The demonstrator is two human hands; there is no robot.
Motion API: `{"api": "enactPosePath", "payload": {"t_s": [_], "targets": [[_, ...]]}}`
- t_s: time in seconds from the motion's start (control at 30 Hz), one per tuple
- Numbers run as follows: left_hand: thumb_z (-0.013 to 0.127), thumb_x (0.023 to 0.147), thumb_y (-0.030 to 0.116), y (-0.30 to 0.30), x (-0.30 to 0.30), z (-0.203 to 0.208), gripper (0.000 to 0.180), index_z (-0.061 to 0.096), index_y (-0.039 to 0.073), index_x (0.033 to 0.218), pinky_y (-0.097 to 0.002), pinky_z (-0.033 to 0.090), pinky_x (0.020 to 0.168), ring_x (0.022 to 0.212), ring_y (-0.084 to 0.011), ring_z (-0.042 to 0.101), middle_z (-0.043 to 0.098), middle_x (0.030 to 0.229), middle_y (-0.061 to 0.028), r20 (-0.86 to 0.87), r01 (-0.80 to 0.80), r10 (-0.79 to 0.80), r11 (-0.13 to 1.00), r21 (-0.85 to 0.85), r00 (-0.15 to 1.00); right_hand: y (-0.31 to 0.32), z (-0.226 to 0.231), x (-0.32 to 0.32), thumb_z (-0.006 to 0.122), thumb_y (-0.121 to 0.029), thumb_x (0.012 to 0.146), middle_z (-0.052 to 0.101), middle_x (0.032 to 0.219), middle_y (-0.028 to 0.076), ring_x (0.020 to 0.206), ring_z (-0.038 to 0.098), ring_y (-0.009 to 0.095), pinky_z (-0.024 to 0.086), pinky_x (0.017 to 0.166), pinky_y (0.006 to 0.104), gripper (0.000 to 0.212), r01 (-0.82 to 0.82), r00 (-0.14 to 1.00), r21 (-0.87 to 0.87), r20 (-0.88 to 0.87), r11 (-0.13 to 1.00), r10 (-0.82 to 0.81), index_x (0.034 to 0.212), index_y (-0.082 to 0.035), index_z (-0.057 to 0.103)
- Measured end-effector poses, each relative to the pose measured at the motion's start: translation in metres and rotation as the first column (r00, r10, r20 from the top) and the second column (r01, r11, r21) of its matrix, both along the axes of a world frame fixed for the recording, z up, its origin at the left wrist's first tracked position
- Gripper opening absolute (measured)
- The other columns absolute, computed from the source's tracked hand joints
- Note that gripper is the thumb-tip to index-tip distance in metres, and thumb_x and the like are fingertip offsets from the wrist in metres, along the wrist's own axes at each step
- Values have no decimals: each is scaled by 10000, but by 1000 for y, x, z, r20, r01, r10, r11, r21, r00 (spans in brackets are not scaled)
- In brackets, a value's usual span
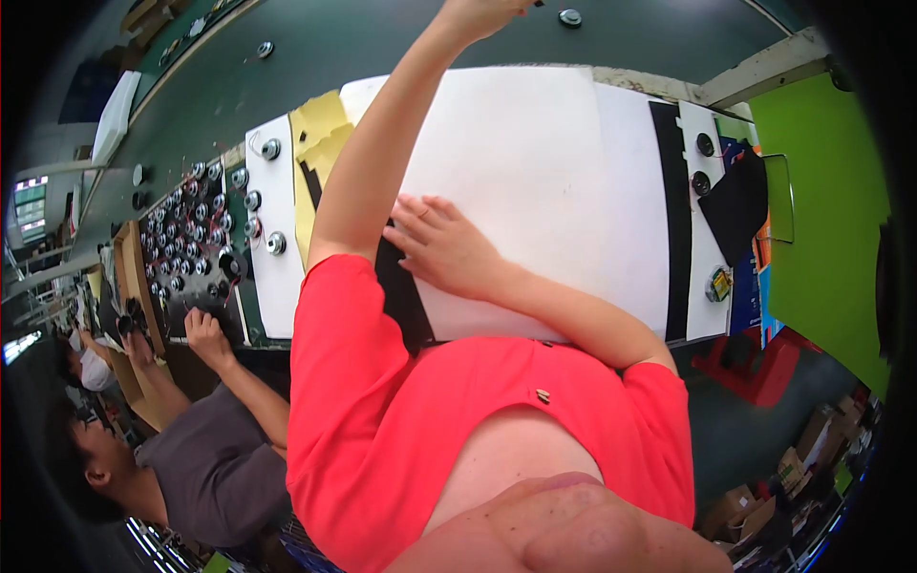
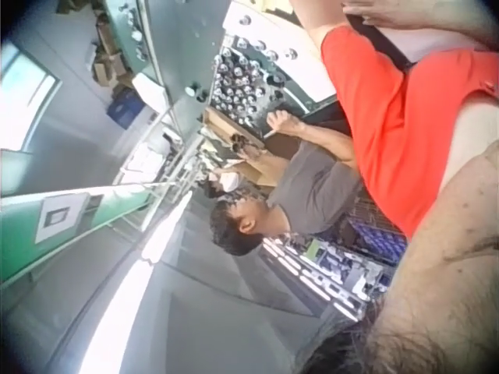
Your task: The person assembles small electronic components onto a circuit board and applies adhesive strips by hand.
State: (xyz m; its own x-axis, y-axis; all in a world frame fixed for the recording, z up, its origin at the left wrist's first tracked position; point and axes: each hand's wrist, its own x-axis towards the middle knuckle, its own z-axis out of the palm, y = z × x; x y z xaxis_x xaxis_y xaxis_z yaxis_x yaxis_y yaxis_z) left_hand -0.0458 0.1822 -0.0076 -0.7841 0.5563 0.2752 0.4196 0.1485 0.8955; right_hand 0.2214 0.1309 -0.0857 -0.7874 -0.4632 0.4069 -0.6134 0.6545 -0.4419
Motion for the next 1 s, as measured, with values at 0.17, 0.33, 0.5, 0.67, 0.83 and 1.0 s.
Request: {"api": "enactPosePath", "payload": {"t_s": [0.17, 0.33, 0.5, 0.67, 0.83, 1.0], "targets": [[706, 847, 181, 66, -48, -40, 191, 737, -4, 813, -336, 534, 625, 644, -174, 672, 700, 682, -126, -64, -67, 48, 941, -331, 997, 3, -4, 0, 624, -151, 863, 526, 1313, 98, 1319, 424, 280, 324, 1113, 449, 356, -60, 998, -87, -23, 994, 59, 1202, -55, 576], [708, 842, 169, 94, -61, -62, 179, 762, -2, 842, -337, 542, 623, 619, -180, 677, 706, 678, -123, -72, -96, 74, 922, -374, 995, 8, -13, -4, 634, -139, 841, 582, 1148, 115, 1261, 451, 297, 325, 1103, 435, 240, -4, 997, -141, -80, 990, -8, 1048, -18, 615], [709, 831, 162, 95, -76, -74, 167, 762, 6, 799, -330, 539, 604, 570, -163, 654, 684, 635, -105, 13, -76, 86, 928, -365, 996, 9, -14, -5, 597, -104, 845, 592, 1107, 113, 1241, 467, 282, 327, 1098, 417, 210, 0, 996, -164, -84, 986, -14, 1032, -15, 634], [709, 814, 164, 88, -83, -84, 168, 743, 2, 784, -360, 531, 584, 543, -193, 650, 688, 647, -112, -93, -59, 19, 888, -456, 995, 10, -11, -3, 601, -119, 847, 590, 1111, 113, 1236, 469, 279, 330, 1096, 416, 230, 7, 994, -136, -107, 991, -22, 1049, -16, 637], [667, 841, 205, 78, -60, -82, 209, 678, -2, 869, -428, 533, 655, 647, -293, 683, 694, 739, -143, -148, -295, 263, 914, -278, 953, 5, -12, -2, 617, -135, 838, 579, 1145, 125, 1237, 461, 288, 332, 1097, 422, 270, -41, 997, -142, -77, 989, 30, 1082, -22, 618], [595, 904, 194, 77, -39, -62, 208, 643, -8, 916, -483, 511, 825, 892, -434, 644, 674, 851, -243, -514, -434, 186, 798, -419, 838, 9, -9, -5, 646, -141, 830, 557, 1245, 150, 1304, 425, 322, 316, 1118, 449, 348, -64, 996, -110, 56, 992, 70, 1151, -14, 597]]}}
